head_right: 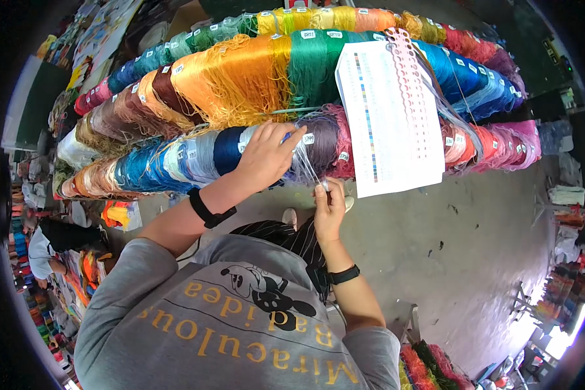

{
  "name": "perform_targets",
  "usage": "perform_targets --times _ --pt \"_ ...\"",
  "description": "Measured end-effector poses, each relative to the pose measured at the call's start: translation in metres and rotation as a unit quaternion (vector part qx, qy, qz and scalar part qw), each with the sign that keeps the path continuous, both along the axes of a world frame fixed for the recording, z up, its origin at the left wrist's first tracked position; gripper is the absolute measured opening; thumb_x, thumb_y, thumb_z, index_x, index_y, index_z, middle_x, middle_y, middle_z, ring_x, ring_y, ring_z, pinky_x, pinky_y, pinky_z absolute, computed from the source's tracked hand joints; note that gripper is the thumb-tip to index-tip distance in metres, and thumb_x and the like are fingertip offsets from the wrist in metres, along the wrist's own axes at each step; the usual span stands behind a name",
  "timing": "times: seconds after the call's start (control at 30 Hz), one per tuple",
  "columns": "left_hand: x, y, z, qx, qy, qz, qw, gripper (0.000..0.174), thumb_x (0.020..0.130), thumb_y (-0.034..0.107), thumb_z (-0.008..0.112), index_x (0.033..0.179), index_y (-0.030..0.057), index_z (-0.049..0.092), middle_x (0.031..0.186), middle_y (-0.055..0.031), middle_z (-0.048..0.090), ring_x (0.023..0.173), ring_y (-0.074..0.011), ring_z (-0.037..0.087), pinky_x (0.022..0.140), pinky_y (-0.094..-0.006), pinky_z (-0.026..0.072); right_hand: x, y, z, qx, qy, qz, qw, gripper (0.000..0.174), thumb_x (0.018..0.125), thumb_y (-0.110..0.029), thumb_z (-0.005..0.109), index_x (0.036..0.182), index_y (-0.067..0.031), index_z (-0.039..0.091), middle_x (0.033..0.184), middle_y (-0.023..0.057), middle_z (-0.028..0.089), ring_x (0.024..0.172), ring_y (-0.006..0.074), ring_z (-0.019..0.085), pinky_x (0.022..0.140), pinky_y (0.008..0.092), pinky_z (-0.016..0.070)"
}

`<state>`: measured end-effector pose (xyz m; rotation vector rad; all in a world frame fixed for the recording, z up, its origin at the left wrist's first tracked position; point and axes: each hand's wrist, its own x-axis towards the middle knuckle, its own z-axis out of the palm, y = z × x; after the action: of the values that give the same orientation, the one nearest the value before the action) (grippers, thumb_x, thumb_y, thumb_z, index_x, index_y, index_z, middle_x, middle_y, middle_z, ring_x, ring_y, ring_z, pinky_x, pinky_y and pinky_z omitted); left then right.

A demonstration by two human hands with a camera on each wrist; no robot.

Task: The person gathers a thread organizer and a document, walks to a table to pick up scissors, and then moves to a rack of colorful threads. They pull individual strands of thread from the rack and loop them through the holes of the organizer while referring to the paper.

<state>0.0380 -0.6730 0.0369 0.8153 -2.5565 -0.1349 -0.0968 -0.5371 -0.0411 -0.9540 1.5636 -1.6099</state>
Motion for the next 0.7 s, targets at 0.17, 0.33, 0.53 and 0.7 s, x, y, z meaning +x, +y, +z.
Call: perform_targets --times 0.17,0.33,0.53,0.7 --pt "0.000 0.000 0.000 0.000 -0.005 0.002 1.000 0.054 0.073 0.005 0.059 0.126 0.0037 0.049 0.111 -0.0126 0.050 0.106 -0.0309 0.048 0.100 -0.0456 0.0340 0.000 -0.001 0.003 -0.021 -0.170 0.029 0.985 0.014 0.097 -0.016 0.047 0.097 -0.0033 0.051 0.087 0.0072 0.061 0.066 0.0094 0.053 0.062 0.0221 0.0410" --pt "0.000 0.001 0.001 -0.003 -0.012 0.004 1.000 0.054 0.073 0.005 0.059 0.126 0.0037 0.049 0.111 -0.0125 0.050 0.106 -0.0307 0.047 0.100 -0.0451 0.0339 -0.001 -0.010 0.002 -0.023 -0.303 0.068 0.950 0.016 0.098 -0.020 0.046 0.092 -0.0053 0.048 0.080 0.0054 0.058 0.061 0.0100 0.051 0.058 0.0218 0.0387" --pt "0.000 0.001 0.000 -0.002 -0.005 -0.001 1.000 0.055 0.073 0.005 0.059 0.126 0.0033 0.049 0.111 -0.0123 0.050 0.106 -0.0303 0.047 0.100 -0.0452 0.0338 -0.016 0.001 0.002 0.098 -0.313 0.209 0.921 0.018 0.096 -0.019 0.051 0.096 -0.0014 0.056 0.063 -0.0038 0.044 0.050 0.0058 0.036 0.046 0.0203 0.0293" --pt "0.001 0.001 0.001 0.002 -0.004 0.000 1.000 0.055 0.072 0.004 0.059 0.126 0.0031 0.050 0.111 -0.0120 0.049 0.106 -0.0299 0.047 0.100 -0.0453 0.0337 -0.075 0.089 -0.081 0.238 -0.052 0.089 0.966 0.020 0.091 -0.020 0.058 0.079 -0.0043 0.060 0.058 -0.0052 0.044 0.051 0.0039 0.040 0.045 0.0206 0.0301"
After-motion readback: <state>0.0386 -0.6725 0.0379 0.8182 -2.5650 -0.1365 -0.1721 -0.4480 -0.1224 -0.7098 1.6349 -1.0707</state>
